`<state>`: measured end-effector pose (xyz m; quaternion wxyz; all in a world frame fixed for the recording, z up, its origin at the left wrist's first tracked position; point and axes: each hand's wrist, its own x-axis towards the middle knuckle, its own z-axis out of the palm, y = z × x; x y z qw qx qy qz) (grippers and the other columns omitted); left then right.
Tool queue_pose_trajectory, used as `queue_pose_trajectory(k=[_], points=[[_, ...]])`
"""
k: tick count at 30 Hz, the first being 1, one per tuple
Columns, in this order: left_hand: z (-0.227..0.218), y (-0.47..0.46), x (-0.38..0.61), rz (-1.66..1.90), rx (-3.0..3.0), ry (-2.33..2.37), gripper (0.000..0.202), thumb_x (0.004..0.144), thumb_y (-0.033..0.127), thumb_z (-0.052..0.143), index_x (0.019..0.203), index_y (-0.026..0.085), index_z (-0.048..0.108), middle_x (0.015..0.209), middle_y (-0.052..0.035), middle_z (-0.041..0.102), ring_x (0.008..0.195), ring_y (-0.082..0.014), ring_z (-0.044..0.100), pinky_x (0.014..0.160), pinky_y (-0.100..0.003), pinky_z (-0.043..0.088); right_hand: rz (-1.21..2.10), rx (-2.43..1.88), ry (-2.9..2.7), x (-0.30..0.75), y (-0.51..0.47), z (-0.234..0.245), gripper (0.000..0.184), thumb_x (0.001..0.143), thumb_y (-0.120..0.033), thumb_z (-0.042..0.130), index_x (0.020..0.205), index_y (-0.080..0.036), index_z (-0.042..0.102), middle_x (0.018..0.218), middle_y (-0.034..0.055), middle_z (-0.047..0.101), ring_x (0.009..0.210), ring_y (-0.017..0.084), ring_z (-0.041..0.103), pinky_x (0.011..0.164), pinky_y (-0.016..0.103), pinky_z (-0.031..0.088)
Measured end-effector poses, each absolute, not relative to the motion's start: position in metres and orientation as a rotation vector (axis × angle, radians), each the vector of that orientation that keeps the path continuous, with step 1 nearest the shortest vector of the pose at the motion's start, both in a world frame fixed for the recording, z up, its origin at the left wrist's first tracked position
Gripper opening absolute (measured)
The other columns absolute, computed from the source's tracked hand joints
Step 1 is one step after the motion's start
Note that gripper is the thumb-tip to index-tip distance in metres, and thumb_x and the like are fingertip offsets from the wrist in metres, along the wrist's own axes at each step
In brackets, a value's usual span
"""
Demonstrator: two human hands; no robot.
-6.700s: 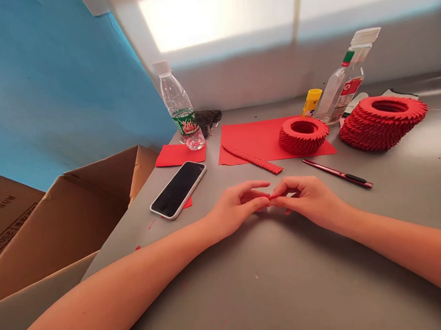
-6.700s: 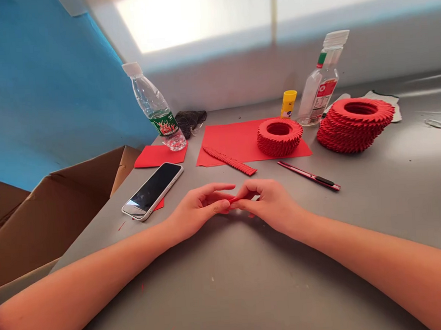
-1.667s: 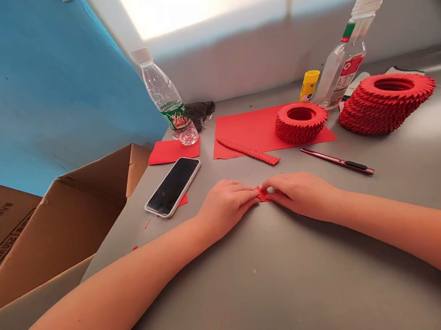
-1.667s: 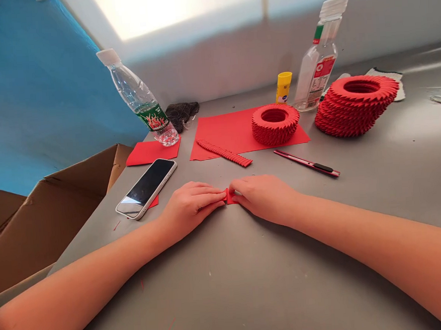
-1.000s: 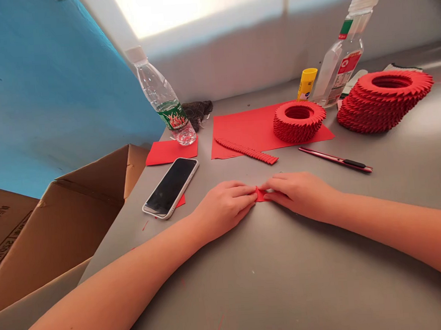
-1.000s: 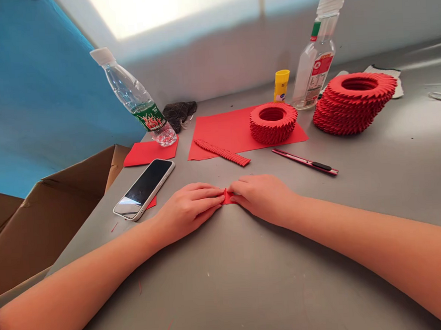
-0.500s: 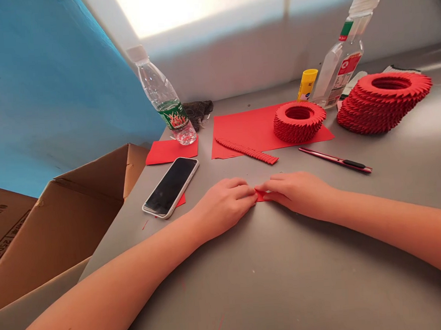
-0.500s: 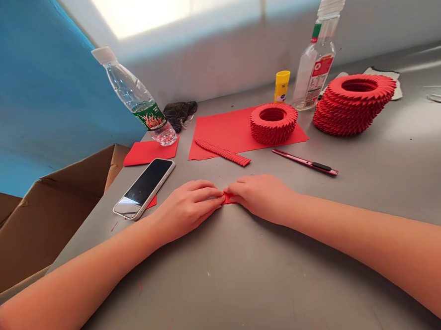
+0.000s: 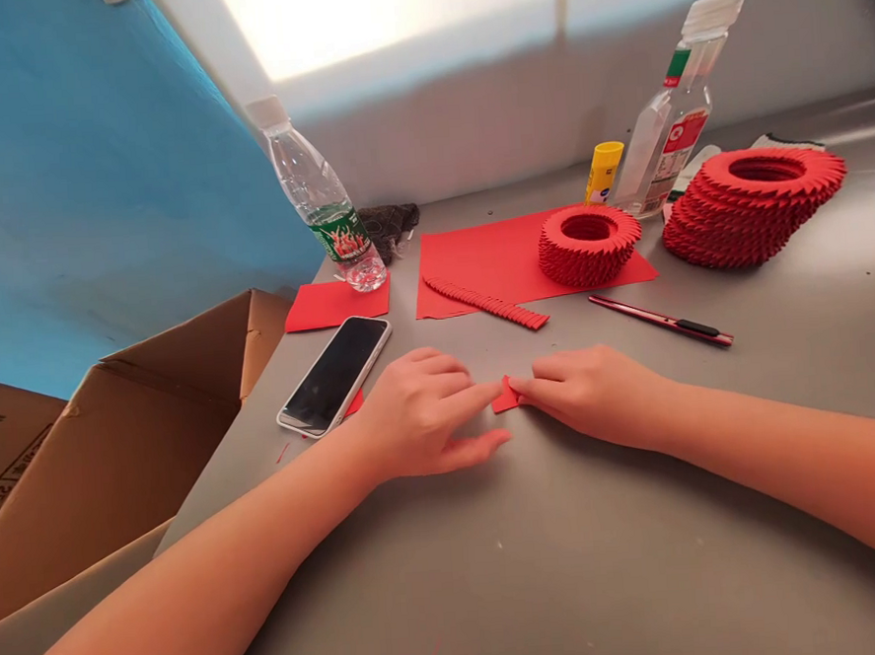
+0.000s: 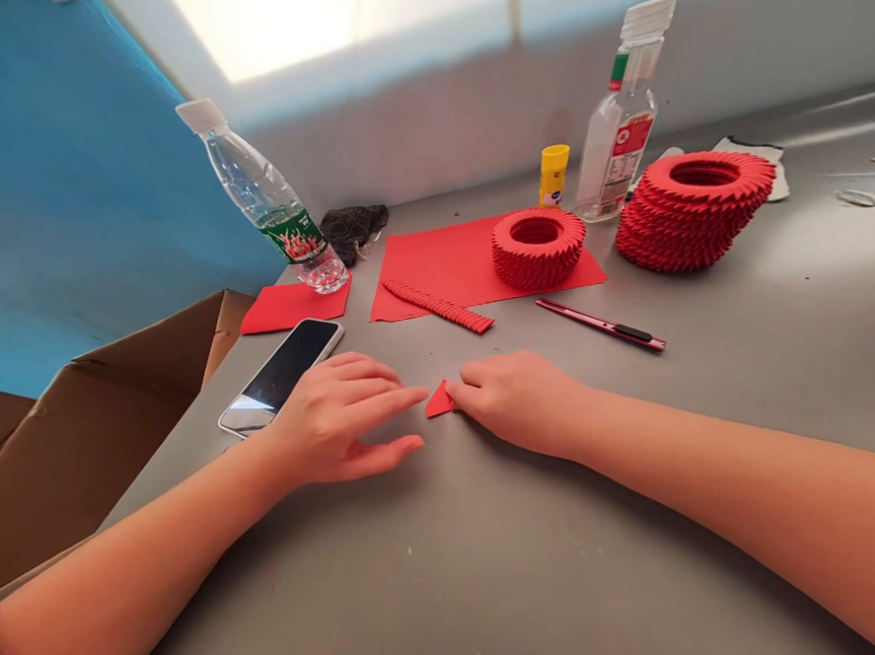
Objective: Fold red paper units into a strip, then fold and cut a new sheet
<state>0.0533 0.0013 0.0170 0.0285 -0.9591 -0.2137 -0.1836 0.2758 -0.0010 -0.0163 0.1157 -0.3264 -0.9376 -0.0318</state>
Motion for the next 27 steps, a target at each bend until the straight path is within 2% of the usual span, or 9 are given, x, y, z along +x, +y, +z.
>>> queue_pose_trajectory(k=[3, 4, 6, 10, 13, 17, 20, 23, 27], points=[[0.007, 0.000, 0.057, -0.714, -3.152, -0.865, 0.063, 0.075, 0.042, 0.062, 0.129, 0.019, 0.040, 0.114, -0.0097, 0.060, 0.105, -0.0222, 0.055, 0.087, -0.034, 0.045, -0.055, -0.913, -2.619, 0.275, -0.003, -0.016, 0.029, 0.089, -0.022, 0.034, 0.082, -0.018, 0.063, 0.063, 0.0020, 0.055, 0.056, 0.012, 0.047, 0.051, 0.025, 0.029], [0.004, -0.002, 0.060, -0.765, -3.211, -1.020, 0.066, 0.077, 0.038, 0.061, 0.134, 0.022, 0.032, 0.116, -0.0078, 0.059, 0.107, -0.0206, 0.055, 0.088, -0.033, 0.046, 0.013, -0.931, -2.546, 0.273, -0.004, -0.014, 0.030, 0.090, -0.023, 0.035, 0.079, -0.018, 0.062, 0.063, 0.0021, 0.055, 0.056, 0.011, 0.047, 0.051, 0.025, 0.030], [0.001, -0.008, 0.065, -0.940, -3.249, -1.405, 0.060, 0.083, 0.027, 0.054, 0.136, 0.028, 0.026, 0.106, -0.0017, 0.065, 0.099, -0.0162, 0.060, 0.086, -0.030, 0.047, 0.185, -0.971, -2.399, 0.271, -0.006, -0.011, 0.030, 0.090, -0.026, 0.036, 0.076, -0.018, 0.061, 0.064, 0.0019, 0.056, 0.055, 0.010, 0.047, 0.053, 0.024, 0.033], [0.004, -0.019, 0.074, -1.333, -3.327, -1.888, 0.055, 0.084, 0.020, 0.051, 0.134, 0.029, 0.030, 0.091, 0.0020, 0.069, 0.081, -0.0140, 0.067, 0.082, -0.029, 0.051, 0.554, -0.997, -2.217, 0.267, -0.008, -0.004, 0.020, 0.086, -0.027, 0.046, 0.078, -0.019, 0.062, 0.068, 0.0010, 0.062, 0.059, 0.010, 0.050, 0.055, 0.022, 0.038], [0.008, -0.020, 0.078, -1.543, -3.389, -2.038, 0.055, 0.082, 0.020, 0.055, 0.132, 0.026, 0.033, 0.089, -0.0002, 0.070, 0.079, -0.0155, 0.067, 0.079, -0.029, 0.053, 0.879, -1.080, -2.060, 0.268, -0.007, 0.000, 0.017, 0.082, -0.032, 0.052, 0.077, -0.020, 0.063, 0.070, 0.0009, 0.063, 0.058, 0.010, 0.051, 0.053, 0.023, 0.041], [0.011, -0.017, 0.078, -1.773, -3.303, -2.168, 0.055, 0.080, 0.018, 0.058, 0.130, 0.022, 0.036, 0.089, -0.0018, 0.070, 0.077, -0.0162, 0.068, 0.077, -0.028, 0.053, 1.442, -1.101, -1.651, 0.270, -0.003, 0.002, 0.023, 0.078, -0.040, 0.056, 0.075, -0.018, 0.062, 0.067, 0.0008, 0.061, 0.055, 0.011, 0.054, 0.052, 0.024, 0.045], [0.012, -0.015, 0.078, -1.844, -3.244, -2.198, 0.054, 0.079, 0.018, 0.059, 0.128, 0.020, 0.038, 0.087, -0.0018, 0.070, 0.074, -0.0159, 0.068, 0.076, -0.028, 0.054, 1.731, -0.975, -1.370, 0.272, 0.001, 0.002, 0.021, 0.076, -0.037, 0.060, 0.072, -0.017, 0.061, 0.070, 0.0017, 0.060, 0.061, 0.012, 0.056, 0.052, 0.024, 0.046], [0.011, -0.016, 0.076, -1.847, -3.259, -2.158, 0.053, 0.079, 0.019, 0.059, 0.128, 0.021, 0.039, 0.088, -0.0018, 0.070, 0.075, -0.0160, 0.068, 0.077, -0.029, 0.054, 1.864, -0.919, -1.302, 0.272, 0.002, 0.000, 0.017, 0.074, -0.033, 0.064, 0.074, -0.016, 0.063, 0.068, 0.0010, 0.059, 0.059, 0.010, 0.054, 0.051, 0.023, 0.046], [0.010, -0.018, 0.076, -1.847, -3.283, -2.111, 0.051, 0.080, 0.019, 0.059, 0.127, 0.022, 0.040, 0.088, -0.0018, 0.070, 0.076, -0.0159, 0.068, 0.077, -0.028, 0.054, 1.841, -0.958, -1.347, 0.271, 0.000, -0.002, 0.017, 0.072, -0.032, 0.066, 0.077, -0.017, 0.064, 0.066, -0.0007, 0.059, 0.054, 0.008, 0.051, 0.053, 0.024, 0.046]])
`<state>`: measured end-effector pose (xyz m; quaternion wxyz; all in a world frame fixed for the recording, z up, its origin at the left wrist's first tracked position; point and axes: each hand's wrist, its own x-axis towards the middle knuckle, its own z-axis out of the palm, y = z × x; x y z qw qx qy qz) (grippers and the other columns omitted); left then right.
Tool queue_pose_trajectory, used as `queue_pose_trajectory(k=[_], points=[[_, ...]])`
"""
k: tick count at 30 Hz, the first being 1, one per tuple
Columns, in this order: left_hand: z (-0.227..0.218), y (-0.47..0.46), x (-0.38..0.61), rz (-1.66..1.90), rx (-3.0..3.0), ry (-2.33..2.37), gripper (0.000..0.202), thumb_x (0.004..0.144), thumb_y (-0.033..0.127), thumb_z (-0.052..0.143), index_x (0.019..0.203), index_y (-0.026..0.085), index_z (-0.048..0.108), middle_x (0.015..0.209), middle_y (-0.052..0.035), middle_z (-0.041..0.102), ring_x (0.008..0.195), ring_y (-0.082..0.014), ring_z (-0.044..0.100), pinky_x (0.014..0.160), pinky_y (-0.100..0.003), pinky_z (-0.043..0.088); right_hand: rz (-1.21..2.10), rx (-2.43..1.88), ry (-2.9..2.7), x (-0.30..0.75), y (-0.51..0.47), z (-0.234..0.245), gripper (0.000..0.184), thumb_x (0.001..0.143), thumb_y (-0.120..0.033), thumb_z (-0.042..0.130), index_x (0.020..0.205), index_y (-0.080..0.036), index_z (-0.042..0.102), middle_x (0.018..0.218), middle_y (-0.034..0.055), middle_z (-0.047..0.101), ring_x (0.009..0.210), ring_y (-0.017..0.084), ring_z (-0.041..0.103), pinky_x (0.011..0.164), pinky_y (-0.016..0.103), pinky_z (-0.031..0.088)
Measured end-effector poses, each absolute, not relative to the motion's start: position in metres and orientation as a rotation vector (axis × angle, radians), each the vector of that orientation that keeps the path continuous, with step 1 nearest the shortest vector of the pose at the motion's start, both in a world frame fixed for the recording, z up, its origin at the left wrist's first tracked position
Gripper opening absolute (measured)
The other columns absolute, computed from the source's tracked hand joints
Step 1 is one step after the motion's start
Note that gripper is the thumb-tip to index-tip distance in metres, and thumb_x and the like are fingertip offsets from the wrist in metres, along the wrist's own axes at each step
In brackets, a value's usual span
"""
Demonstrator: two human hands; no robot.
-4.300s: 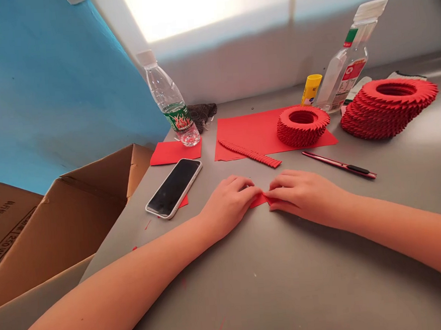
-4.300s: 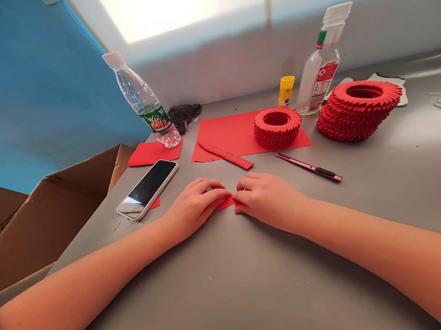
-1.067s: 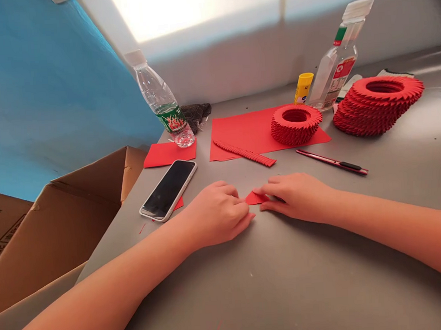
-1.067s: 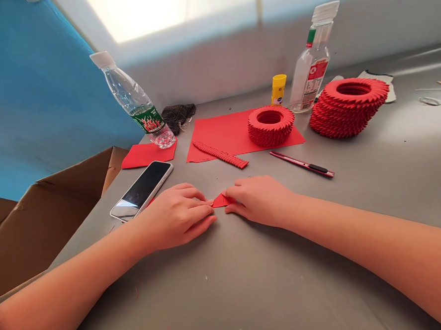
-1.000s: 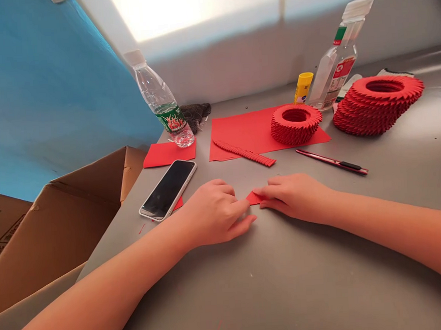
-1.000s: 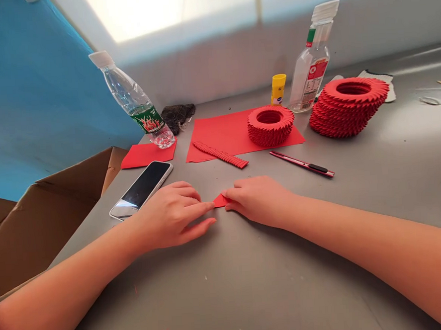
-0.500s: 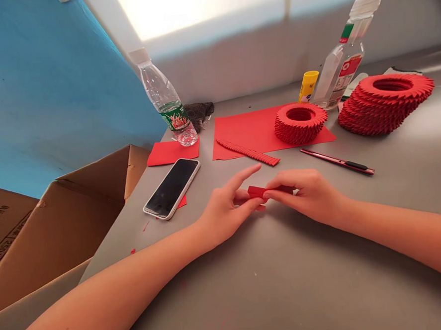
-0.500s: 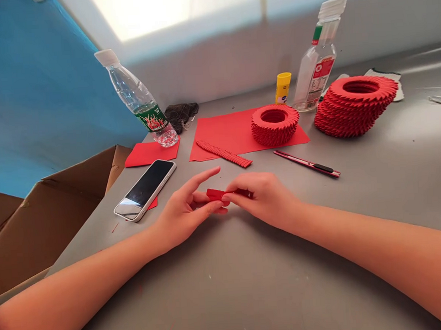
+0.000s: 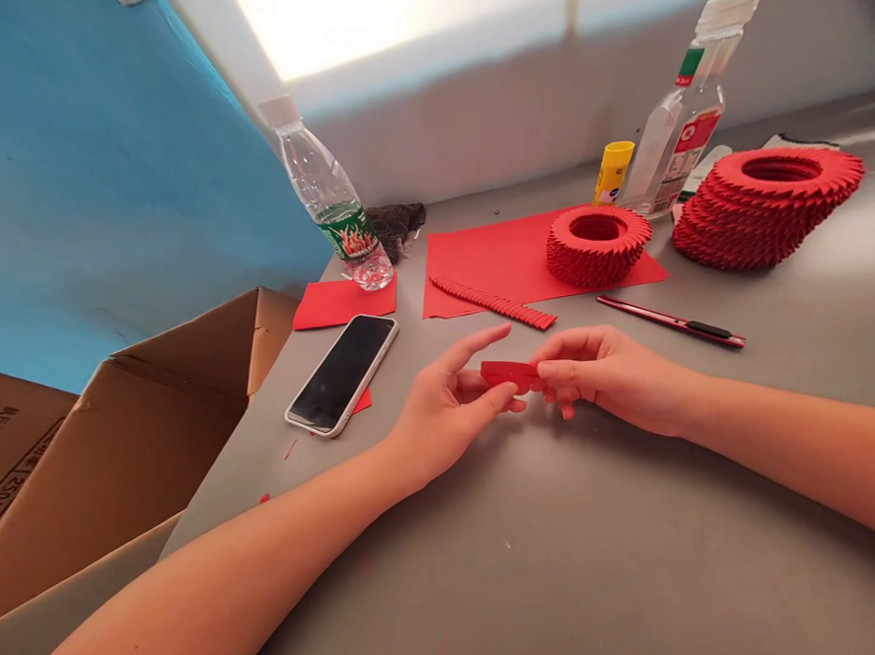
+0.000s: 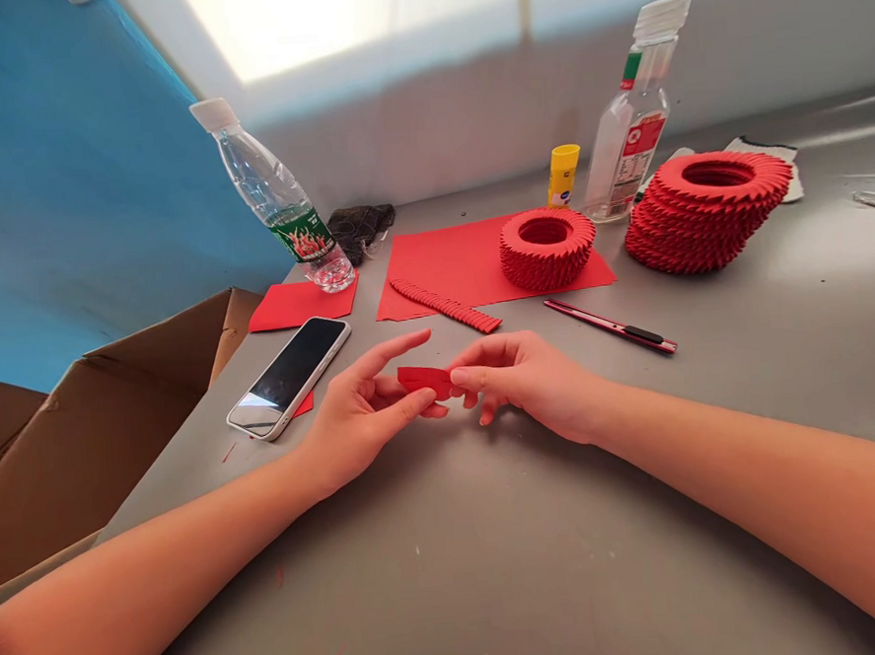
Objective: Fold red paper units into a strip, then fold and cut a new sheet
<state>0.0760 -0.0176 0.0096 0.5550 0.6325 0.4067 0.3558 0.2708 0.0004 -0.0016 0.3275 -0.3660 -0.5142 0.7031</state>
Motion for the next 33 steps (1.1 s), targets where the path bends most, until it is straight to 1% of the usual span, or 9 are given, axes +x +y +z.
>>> queue_pose_trajectory(k=[6, 12, 18, 23, 26, 29, 33], points=[[0.010, -0.020, 0.077, 0.824, 1.500, 0.990, 0.051, 0.079, 0.021, 0.060, 0.127, 0.022, 0.041, 0.092, -0.0031, 0.069, 0.077, -0.0165, 0.067, 0.078, -0.030, 0.053, 1.630, -1.146, -1.470, 0.268, -0.003, 0.001, 0.021, 0.072, -0.037, 0.065, 0.071, -0.016, 0.062, 0.066, -0.0010, 0.060, 0.053, 0.008, 0.051, 0.054, 0.022, 0.042], [0.012, -0.020, 0.078, 0.824, 1.425, 0.995, 0.053, 0.078, 0.022, 0.061, 0.128, 0.022, 0.041, 0.087, -0.0022, 0.070, 0.077, -0.0175, 0.068, 0.079, -0.030, 0.051, 1.644, -1.116, -1.460, 0.267, -0.002, 0.000, 0.024, 0.074, -0.041, 0.061, 0.072, -0.017, 0.061, 0.066, -0.0021, 0.059, 0.053, 0.008, 0.051, 0.053, 0.022, 0.042], [0.011, -0.021, 0.079, 0.794, 1.322, 0.976, 0.056, 0.077, 0.021, 0.063, 0.128, 0.023, 0.041, 0.085, -0.0025, 0.070, 0.080, -0.0189, 0.068, 0.081, -0.032, 0.051, 1.336, -1.199, -1.635, 0.262, -0.009, 0.000, 0.023, 0.080, -0.040, 0.054, 0.072, -0.018, 0.058, 0.068, -0.0023, 0.059, 0.054, 0.008, 0.051, 0.052, 0.021, 0.042], [0.012, -0.021, 0.081, 0.793, 1.220, 0.943, 0.059, 0.075, 0.021, 0.065, 0.129, 0.023, 0.040, 0.084, -0.0027, 0.070, 0.079, -0.0200, 0.068, 0.083, -0.037, 0.050, 0.926, -1.162, -1.853, 0.262, -0.015, -0.001, 0.013, 0.083, -0.029, 0.050, 0.077, -0.020, 0.058, 0.074, -0.0014, 0.061, 0.064, 0.010, 0.055, 0.056, 0.021, 0.045], [0.013, -0.019, 0.080, 0.802, 1.161, 0.932, 0.061, 0.075, 0.021, 0.066, 0.129, 0.022, 0.039, 0.084, -0.0034, 0.070, 0.075, -0.0197, 0.068, 0.080, -0.038, 0.051, 0.644, -1.068, -1.958, 0.263, -0.015, -0.004, 0.008, 0.082, -0.021, 0.051, 0.079, -0.021, 0.059, 0.073, -0.0013, 0.064, 0.064, 0.010, 0.057, 0.057, 0.021, 0.046], [0.013, -0.017, 0.078, 0.818, 1.135, 0.942, 0.059, 0.076, 0.023, 0.065, 0.129, 0.022, 0.037, 0.079, -0.0028, 0.070, 0.072, -0.0185, 0.067, 0.077, -0.037, 0.051, 0.379, -0.910, -2.033, 0.264, -0.015, -0.007, 0.010, 0.081, -0.014, 0.052, 0.083, -0.021, 0.060, 0.077, -0.0002, 0.067, 0.065, 0.010, 0.060, 0.061, 0.022, 0.047], [0.013, -0.015, 0.076, 0.827, 1.167, 0.984, 0.056, 0.078, 0.023, 0.063, 0.128, 0.024, 0.038, 0.073, 0.0004, 0.068, 0.069, -0.0153, 0.066, 0.081, -0.035, 0.048, 0.244, -0.723, -2.129, 0.266, -0.013, -0.009, 0.015, 0.081, -0.009, 0.052, 0.087, -0.020, 0.060, 0.076, 0.0010, 0.067, 0.066, 0.010, 0.060, 0.062, 0.021, 0.047]])
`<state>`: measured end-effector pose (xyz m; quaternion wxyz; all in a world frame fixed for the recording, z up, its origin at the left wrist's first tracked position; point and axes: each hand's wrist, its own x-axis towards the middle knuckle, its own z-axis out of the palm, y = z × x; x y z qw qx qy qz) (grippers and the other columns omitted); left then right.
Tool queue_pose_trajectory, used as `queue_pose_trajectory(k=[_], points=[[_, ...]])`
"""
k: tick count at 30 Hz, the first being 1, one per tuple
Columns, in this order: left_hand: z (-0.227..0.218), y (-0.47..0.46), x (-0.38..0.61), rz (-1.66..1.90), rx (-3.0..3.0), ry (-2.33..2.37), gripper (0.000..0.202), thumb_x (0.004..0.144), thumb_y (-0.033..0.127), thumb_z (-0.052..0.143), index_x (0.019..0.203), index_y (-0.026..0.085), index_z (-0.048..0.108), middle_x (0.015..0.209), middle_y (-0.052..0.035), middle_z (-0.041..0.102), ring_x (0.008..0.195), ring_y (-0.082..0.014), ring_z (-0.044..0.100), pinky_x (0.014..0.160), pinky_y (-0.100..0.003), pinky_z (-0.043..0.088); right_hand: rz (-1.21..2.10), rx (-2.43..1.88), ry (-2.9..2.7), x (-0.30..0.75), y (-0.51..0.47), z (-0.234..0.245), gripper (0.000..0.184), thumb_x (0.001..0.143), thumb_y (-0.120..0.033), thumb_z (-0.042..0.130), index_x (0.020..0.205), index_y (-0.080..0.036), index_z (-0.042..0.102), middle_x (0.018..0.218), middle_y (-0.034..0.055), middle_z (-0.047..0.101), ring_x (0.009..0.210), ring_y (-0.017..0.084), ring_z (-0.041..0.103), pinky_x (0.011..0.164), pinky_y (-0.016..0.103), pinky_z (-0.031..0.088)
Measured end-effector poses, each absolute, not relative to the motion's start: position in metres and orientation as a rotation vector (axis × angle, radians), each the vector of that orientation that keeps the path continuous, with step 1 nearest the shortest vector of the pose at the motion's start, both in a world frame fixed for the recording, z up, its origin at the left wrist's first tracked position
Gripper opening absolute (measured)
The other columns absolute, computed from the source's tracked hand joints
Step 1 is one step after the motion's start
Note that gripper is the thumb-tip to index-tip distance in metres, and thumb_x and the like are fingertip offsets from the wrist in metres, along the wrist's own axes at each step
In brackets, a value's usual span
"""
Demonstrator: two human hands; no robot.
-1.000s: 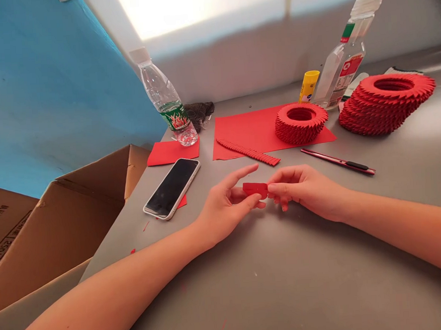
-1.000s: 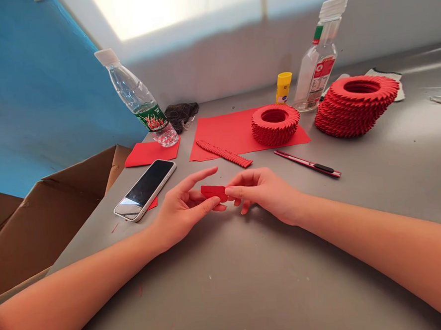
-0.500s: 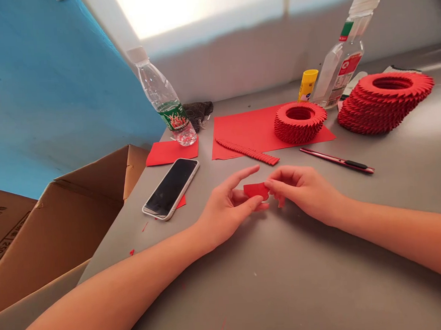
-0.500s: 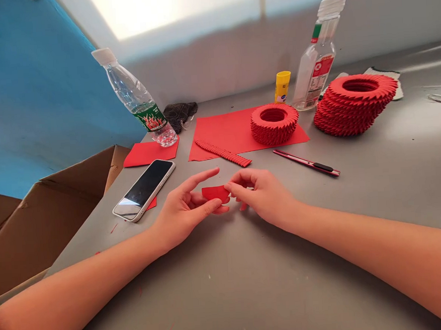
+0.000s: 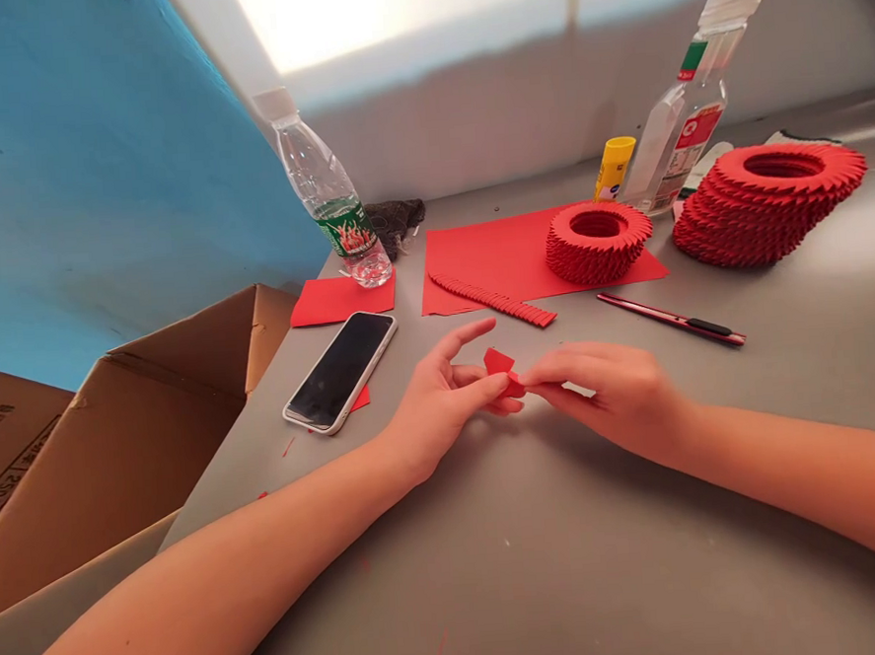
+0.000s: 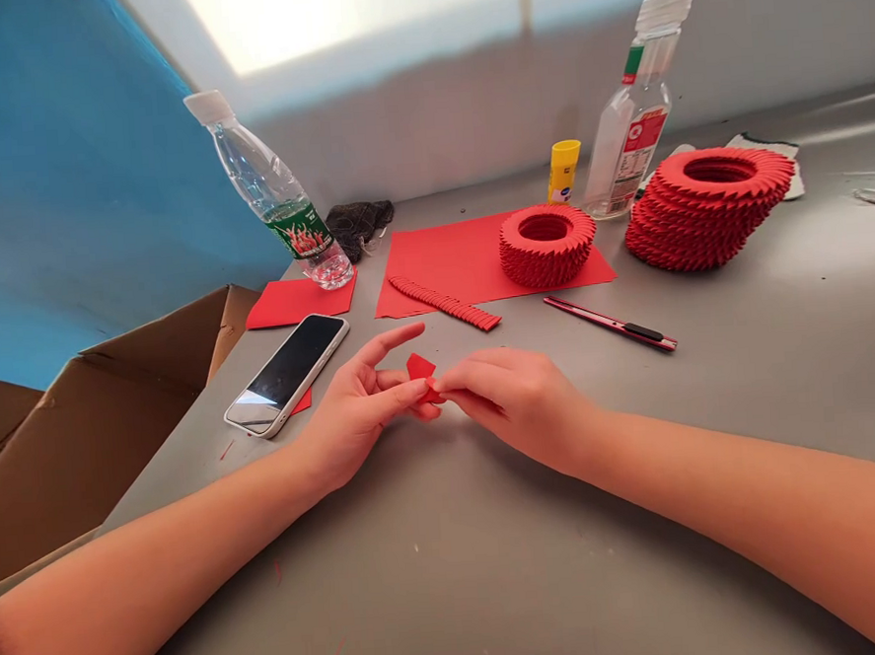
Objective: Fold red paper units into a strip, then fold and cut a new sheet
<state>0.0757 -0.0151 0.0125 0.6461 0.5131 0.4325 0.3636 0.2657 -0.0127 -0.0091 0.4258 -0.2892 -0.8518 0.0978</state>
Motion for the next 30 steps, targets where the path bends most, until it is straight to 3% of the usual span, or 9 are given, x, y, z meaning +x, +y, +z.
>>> queue_pose_trajectory(k=[6, 10, 13, 16, 18, 26, 30], points=[[0.0126, -0.0146, 0.0771, 0.858, 1.214, 1.010, 0.052, 0.077, 0.023, 0.062, 0.125, 0.023, 0.041, 0.069, 0.0016, 0.065, 0.068, -0.0148, 0.065, 0.079, -0.034, 0.049, 0.242, -0.655, -2.263, 0.2701, -0.0087, -0.0099, 0.018, 0.083, -0.009, 0.047, 0.088, -0.020, 0.060, 0.080, 0.0034, 0.066, 0.071, 0.011, 0.059, 0.063, 0.022, 0.047], [0.0117, -0.0140, 0.0779, 0.853, 1.290, 1.029, 0.047, 0.076, 0.025, 0.063, 0.119, 0.021, 0.045, 0.074, 0.0006, 0.065, 0.069, -0.0146, 0.064, 0.075, -0.031, 0.050, 0.437, -0.728, -2.291, 0.2689, -0.0094, -0.0119, 0.015, 0.083, -0.012, 0.047, 0.083, -0.021, 0.059, 0.080, 0.0030, 0.065, 0.072, 0.012, 0.058, 0.064, 0.024, 0.046], [0.0107, -0.0135, 0.0771, 0.803, 1.378, 1.065, 0.043, 0.075, 0.024, 0.064, 0.115, 0.020, 0.049, 0.070, 0.0010, 0.064, 0.068, -0.0137, 0.063, 0.072, -0.028, 0.050, 0.907, -0.916, -2.150, 0.2659, -0.0120, -0.0088, 0.002, 0.083, -0.022, 0.050, 0.082, -0.022, 0.052, 0.076, 0.0003, 0.063, 0.069, 0.012, 0.058, 0.061, 0.025, 0.046], [0.0096, -0.0134, 0.0764, 0.795, 1.419, 1.071, 0.039, 0.076, 0.025, 0.062, 0.113, 0.020, 0.050, 0.069, 0.0014, 0.063, 0.065, -0.0127, 0.062, 0.071, -0.027, 0.049, 1.514, -0.981, -1.829, 0.2632, -0.0126, -0.0042, 0.017, 0.082, -0.035, 0.052, 0.086, -0.023, 0.041, 0.074, -0.0004, 0.063, 0.067, 0.013, 0.058, 0.059, 0.027, 0.048], [0.0090, -0.0135, 0.0764, 0.790, 1.435, 1.057, 0.039, 0.076, 0.024, 0.063, 0.113, 0.020, 0.050, 0.068, 0.0020, 0.062, 0.066, -0.0125, 0.062, 0.070, -0.026, 0.049, 1.719, -0.935, -1.685, 0.2619, -0.0116, -0.0024, 0.020, 0.082, -0.036, 0.052, 0.085, -0.023, 0.038, 0.073, -0.0003, 0.062, 0.067, 0.013, 0.057, 0.061, 0.028, 0.048], [0.0076, -0.0141, 0.0768, 0.766, 1.459, 1.014, 0.039, 0.077, 0.023, 0.061, 0.114, 0.021, 0.048, 0.071, 0.0014, 0.060, 0.067, -0.0130, 0.061, 0.069, -0.027, 0.049, 1.490, -0.929, -1.885, 0.2617, -0.0136, -0.0043, 0.010, 0.081, -0.020, 0.051, 0.080, -0.022, 0.042, 0.076, -0.0015, 0.061, 0.065, 0.010, 0.053, 0.059, 0.025, 0.043], [0.0077, -0.0153, 0.0772, 0.782, 1.496, 0.990, 0.037, 0.078, 0.022, 0.060, 0.114, 0.021, 0.049, 0.068, 0.0020, 0.059, 0.067, -0.0134, 0.062, 0.070, -0.027, 0.049, 1.293, -1.058, -1.922, 0.2638, -0.0141, -0.0041, 0.015, 0.081, -0.027, 0.052, 0.094, -0.024, 0.044, 0.071, -0.0037, 0.061, 0.061, 0.011, 0.056, 0.059, 0.026, 0.045]])
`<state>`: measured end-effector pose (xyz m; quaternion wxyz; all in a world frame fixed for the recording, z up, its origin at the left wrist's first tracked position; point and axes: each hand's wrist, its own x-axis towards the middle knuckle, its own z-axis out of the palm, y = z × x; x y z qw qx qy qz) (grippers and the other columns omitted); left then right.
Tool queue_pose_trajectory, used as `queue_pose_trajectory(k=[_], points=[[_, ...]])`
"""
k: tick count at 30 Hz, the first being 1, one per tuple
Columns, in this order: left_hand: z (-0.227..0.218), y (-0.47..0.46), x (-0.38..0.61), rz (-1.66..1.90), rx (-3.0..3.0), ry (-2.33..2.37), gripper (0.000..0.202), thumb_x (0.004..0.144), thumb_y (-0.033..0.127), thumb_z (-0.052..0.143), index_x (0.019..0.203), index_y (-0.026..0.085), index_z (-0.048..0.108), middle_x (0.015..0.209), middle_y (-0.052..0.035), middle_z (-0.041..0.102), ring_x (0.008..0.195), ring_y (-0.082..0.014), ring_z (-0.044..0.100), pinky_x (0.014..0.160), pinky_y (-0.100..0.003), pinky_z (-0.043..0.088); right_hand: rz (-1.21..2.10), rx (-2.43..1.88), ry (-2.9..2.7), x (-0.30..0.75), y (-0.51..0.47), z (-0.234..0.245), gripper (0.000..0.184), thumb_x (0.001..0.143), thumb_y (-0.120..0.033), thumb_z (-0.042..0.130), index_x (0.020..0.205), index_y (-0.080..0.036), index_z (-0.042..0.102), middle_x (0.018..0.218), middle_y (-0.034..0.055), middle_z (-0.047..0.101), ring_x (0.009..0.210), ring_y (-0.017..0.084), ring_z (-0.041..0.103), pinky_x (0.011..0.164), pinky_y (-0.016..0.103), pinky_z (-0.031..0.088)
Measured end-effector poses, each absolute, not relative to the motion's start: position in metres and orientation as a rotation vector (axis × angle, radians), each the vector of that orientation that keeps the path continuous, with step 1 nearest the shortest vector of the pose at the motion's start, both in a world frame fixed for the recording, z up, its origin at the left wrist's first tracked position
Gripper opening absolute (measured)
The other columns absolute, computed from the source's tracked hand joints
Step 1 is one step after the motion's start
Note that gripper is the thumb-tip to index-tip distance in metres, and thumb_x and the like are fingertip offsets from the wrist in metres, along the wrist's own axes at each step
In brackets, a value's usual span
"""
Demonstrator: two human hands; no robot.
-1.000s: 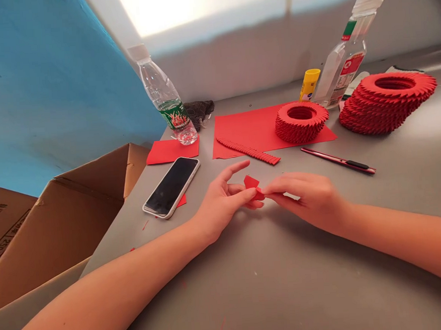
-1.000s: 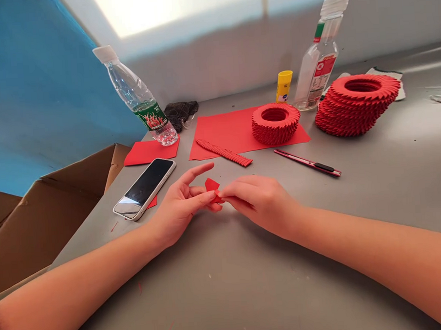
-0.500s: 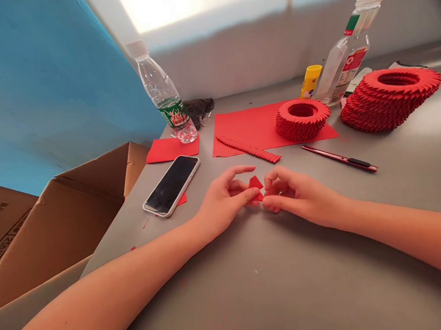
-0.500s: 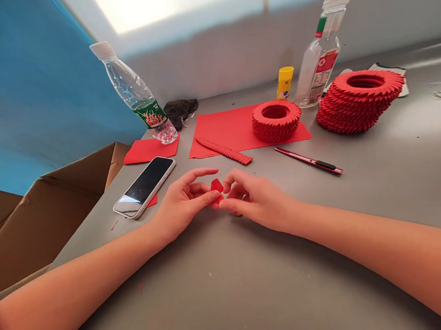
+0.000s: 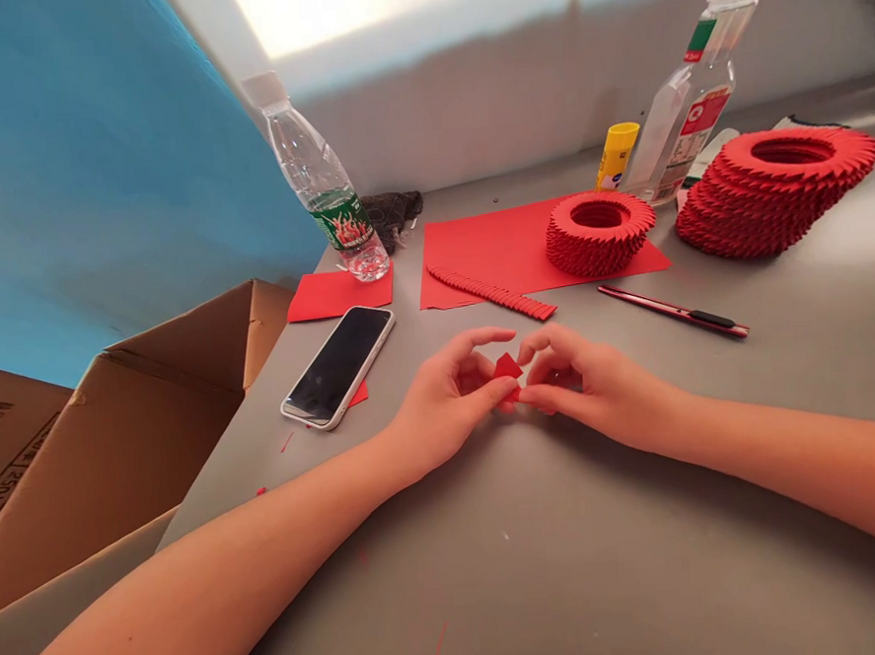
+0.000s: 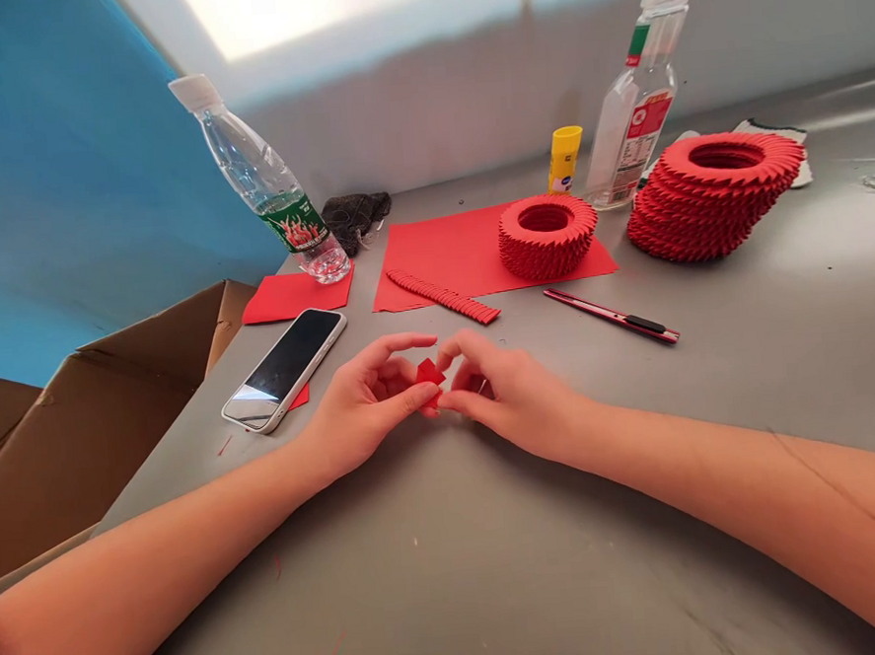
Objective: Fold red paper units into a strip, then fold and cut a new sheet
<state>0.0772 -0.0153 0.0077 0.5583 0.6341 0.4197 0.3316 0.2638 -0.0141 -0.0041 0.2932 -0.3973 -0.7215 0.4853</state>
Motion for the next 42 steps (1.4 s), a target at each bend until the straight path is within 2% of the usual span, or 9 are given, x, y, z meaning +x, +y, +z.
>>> queue_pose_trajectory(k=[2, 5, 7, 12, 17, 22, 27, 34, 42], points=[[0.008, -0.017, 0.078, 0.774, 1.499, 0.974, 0.038, 0.079, 0.022, 0.058, 0.116, 0.022, 0.048, 0.068, 0.0017, 0.060, 0.067, -0.0138, 0.063, 0.071, -0.028, 0.050, 1.235, -1.130, -1.838, 0.264, -0.013, -0.003, 0.024, 0.082, -0.033, 0.052, 0.102, -0.024, 0.045, 0.070, -0.0036, 0.061, 0.057, 0.011, 0.056, 0.056, 0.026, 0.046], [0.010, -0.020, 0.079, 0.735, 1.514, 0.969, 0.042, 0.080, 0.022, 0.057, 0.120, 0.024, 0.045, 0.072, 0.0012, 0.061, 0.069, -0.0139, 0.063, 0.073, -0.029, 0.050, 1.172, -1.139, -1.809, 0.263, -0.011, -0.002, 0.019, 0.081, -0.036, 0.052, 0.090, -0.020, 0.056, 0.073, -0.0006, 0.063, 0.058, 0.011, 0.056, 0.054, 0.025, 0.046], [0.010, -0.022, 0.080, 0.721, 1.515, 0.962, 0.045, 0.080, 0.021, 0.058, 0.122, 0.024, 0.043, 0.074, 0.0010, 0.062, 0.070, -0.0136, 0.064, 0.074, -0.029, 0.050, 1.113, -1.119, -1.855, 0.262, -0.011, -0.001, 0.015, 0.081, -0.033, 0.052, 0.081, -0.019, 0.060, 0.074, 0.0000, 0.064, 0.060, 0.011, 0.057, 0.054, 0.023, 0.046], [0.009, -0.023, 0.081, 0.720, 1.464, 0.922, 0.048, 0.079, 0.020, 0.059, 0.124, 0.025, 0.041, 0.078, 0.0007, 0.062, 0.070, -0.0138, 0.065, 0.075, -0.030, 0.051, 0.785, -1.047, -2.013, 0.262, -0.013, -0.001, 0.010, 0.079, -0.017, 0.052, 0.078, -0.020, 0.061, 0.075, -0.0003, 0.065, 0.064, 0.010, 0.057, 0.054, 0.021, 0.045], [0.009, -0.024, 0.081, 0.726, 1.414, 0.916, 0.051, 0.078, 0.021, 0.060, 0.124, 0.028, 0.041, 0.079, 0.0010, 0.061, 0.071, -0.0144, 0.065, 0.075, -0.031, 0.051, 0.411, -0.880, -2.175, 0.264, -0.013, -0.008, 0.012, 0.082, -0.016, 0.049, 0.080, -0.020, 0.060, 0.074, 0.0020, 0.064, 0.062, 0.011, 0.055, 0.056, 0.024, 0.044], [0.010, -0.024, 0.080, 0.742, 1.394, 0.921, 0.052, 0.080, 0.025, 0.058, 0.127, 0.026, 0.036, 0.079, 0.0000, 0.059, 0.077, -0.0145, 0.061, 0.076, -0.029, 0.048, 0.328, -0.794, -2.242, 0.265, -0.013, -0.013, 0.015, 0.084, -0.017, 0.047, 0.084, -0.020, 0.062, 0.080, 0.0036, 0.065, 0.070, 0.013, 0.057, 0.060, 0.025, 0.045], [0.008, -0.021, 0.079, 0.775, 1.460, 0.944, 0.044, 0.088, 0.028, 0.046, 0.130, 0.026, 0.032, 0.066, 0.0033, 0.053, 0.063, -0.0097, 0.051, 0.065, -0.022, 0.041, 0.572, -0.773, -2.211, 0.265, -0.014, -0.007, 0.018, 0.082, -0.017, 0.048, 0.088, -0.019, 0.064, 0.087, 0.0053, 0.065, 0.074, 0.013, 0.058, 0.064, 0.026, 0.047], [0.005, -0.023, 0.076, 0.769, 1.816, 1.010, 0.041, 0.090, 0.021, 0.039, 0.129, 0.028, 0.030, 0.076, 0.0018, 0.060, 0.071, -0.0110, 0.058, 0.073, -0.024, 0.042, 1.553, -1.135, -1.729, 0.266, -0.008, 0.006, 0.025, 0.081, -0.039, 0.052, 0.084, -0.018, 0.064, 0.075, 0.0025, 0.064, 0.062, 0.011, 0.057, 0.052, 0.023, 0.048], [0.002, -0.024, 0.075, 0.821, 2.171, 0.987, 0.039, 0.089, 0.015, 0.038, 0.127, 0.025, 0.034, 0.078, 0.0030, 0.065, 0.073, -0.0100, 0.061, 0.078, -0.023, 0.042, 1.814, -1.149, -1.529, 0.262, -0.013, 0.007, 0.024, 0.074, -0.041, 0.061, 0.075, -0.017, 0.062, 0.070, 0.0018, 0.062, 0.060, 0.010, 0.055, 0.054, 0.023, 0.049]])
